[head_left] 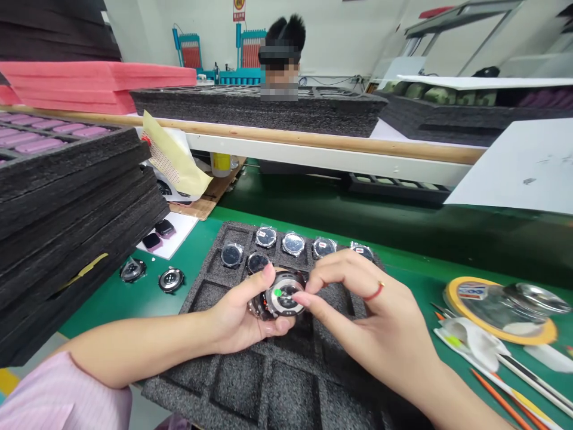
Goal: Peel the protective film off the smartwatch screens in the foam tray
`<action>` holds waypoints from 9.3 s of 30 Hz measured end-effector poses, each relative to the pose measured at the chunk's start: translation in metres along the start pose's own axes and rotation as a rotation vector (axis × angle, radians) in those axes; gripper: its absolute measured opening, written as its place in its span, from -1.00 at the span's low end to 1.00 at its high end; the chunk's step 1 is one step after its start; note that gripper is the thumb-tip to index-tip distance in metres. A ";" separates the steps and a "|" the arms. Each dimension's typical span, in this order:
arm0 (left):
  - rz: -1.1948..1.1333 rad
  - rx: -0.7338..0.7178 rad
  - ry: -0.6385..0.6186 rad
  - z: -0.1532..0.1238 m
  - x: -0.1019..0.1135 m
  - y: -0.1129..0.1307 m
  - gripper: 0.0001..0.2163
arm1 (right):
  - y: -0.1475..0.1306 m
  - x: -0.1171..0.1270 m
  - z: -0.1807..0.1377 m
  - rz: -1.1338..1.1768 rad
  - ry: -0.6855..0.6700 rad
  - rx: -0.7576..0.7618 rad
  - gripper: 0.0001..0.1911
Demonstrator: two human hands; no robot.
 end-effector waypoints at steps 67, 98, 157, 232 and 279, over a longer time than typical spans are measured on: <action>-0.046 0.103 -0.069 0.001 -0.007 -0.006 -0.52 | 0.075 -0.021 -0.018 0.846 0.214 -0.706 -0.77; -0.055 0.138 -0.071 0.002 -0.005 -0.009 -0.57 | 0.030 -0.010 -0.011 0.565 0.118 -0.469 -0.89; 0.092 0.160 0.291 -0.002 0.018 -0.009 -0.67 | 0.106 0.050 -0.130 0.081 -0.191 -0.889 -0.64; 0.047 0.161 -0.179 -0.003 -0.018 -0.014 -0.58 | 0.064 0.024 -0.031 0.594 0.295 -0.632 -0.85; 0.067 0.095 -0.062 -0.001 -0.003 -0.013 -0.44 | 0.008 -0.007 -0.019 0.082 -0.102 -0.069 -0.48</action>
Point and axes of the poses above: each hand's wrist, its own z-axis towards the middle knuckle, its own x-axis out of the back of the hand, y = z × x, the point moved 8 cm from there along z, towards the middle knuckle, and after that the axes turned 1 degree about -y, right-handed, at the moved point
